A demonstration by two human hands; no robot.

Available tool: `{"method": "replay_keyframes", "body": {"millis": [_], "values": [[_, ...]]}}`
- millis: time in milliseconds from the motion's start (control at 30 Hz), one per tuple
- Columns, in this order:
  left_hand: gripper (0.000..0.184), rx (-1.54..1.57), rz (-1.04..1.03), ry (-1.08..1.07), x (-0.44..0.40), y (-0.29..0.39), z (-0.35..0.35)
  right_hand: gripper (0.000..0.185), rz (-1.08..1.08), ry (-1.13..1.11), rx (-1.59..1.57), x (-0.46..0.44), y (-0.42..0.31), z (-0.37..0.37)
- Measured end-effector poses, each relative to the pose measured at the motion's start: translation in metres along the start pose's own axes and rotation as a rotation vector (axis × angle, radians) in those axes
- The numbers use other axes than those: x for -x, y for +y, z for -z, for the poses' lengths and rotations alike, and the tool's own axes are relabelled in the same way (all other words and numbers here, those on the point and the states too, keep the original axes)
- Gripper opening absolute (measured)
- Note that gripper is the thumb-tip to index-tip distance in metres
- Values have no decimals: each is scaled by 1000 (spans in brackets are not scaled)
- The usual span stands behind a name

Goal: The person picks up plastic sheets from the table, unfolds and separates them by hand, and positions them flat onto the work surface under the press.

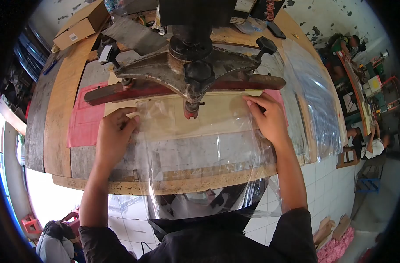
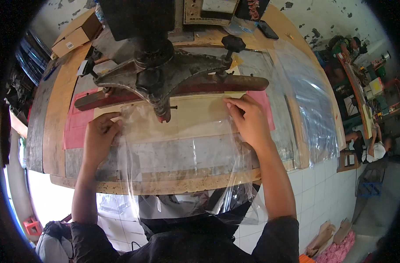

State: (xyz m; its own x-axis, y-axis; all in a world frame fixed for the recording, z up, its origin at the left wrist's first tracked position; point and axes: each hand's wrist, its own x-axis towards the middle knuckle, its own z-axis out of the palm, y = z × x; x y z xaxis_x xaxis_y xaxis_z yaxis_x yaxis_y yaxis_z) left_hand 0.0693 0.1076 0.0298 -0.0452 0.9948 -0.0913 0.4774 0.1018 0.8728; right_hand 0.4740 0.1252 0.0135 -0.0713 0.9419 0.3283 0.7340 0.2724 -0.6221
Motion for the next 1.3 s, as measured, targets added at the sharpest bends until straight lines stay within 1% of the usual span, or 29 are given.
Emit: {"method": "replay_keyframes", "body": {"millis": [100, 200, 267, 400, 467, 667, 800, 900, 967, 1000, 1067, 1133, 1200, 1300], "values": [[30, -32, -8, 0, 0, 0, 1, 22, 10, -1, -5, 0, 1, -1], [30, 22, -19, 1, 0, -5, 1, 22, 37, 16, -22, 1, 1, -2], [31, -10, -5, -7, 1, -2, 1, 22, -6, -8, 1, 1, -1, 0], [29, 8, -3, 8, 1, 0, 1, 23, -3, -9, -4, 2, 1, -2], [30, 0, 19, -7, 1, 2, 2, 23, 17, -1, 16, 2, 2, -2], [30, -20, -22, -4, -1, -5, 2, 22, 36, 9, 28, 2, 1, -2], [29, 2, -1, 3, -2, -6, 2, 22, 52, 2, 60, 2, 2, -3], [28, -9, -45, 11, -1, -6, 3, 21, 116, 28, 41, 3, 4, -4], [28, -24, -40, 8, 0, -3, 2, 20, 42, 7, 38, 3, 4, -4], [28, -34, -26, 32, 0, -5, 3, 20, 58, -7, 18, 2, 2, -5], [29, -23, -118, 1, -2, -10, 4, 19, 29, -1, 93, 2, -3, -3], [31, -14, -77, 3, 0, -4, 5, 19, 84, 6, 79, 1, -6, -4], [32, 13, -55, -21, -1, -6, 5, 20, 9, 18, 19, 2, -7, -4], [32, -8, -68, -27, -2, -5, 6, 22, 22, -22, 88, 1, -7, -1]]}}
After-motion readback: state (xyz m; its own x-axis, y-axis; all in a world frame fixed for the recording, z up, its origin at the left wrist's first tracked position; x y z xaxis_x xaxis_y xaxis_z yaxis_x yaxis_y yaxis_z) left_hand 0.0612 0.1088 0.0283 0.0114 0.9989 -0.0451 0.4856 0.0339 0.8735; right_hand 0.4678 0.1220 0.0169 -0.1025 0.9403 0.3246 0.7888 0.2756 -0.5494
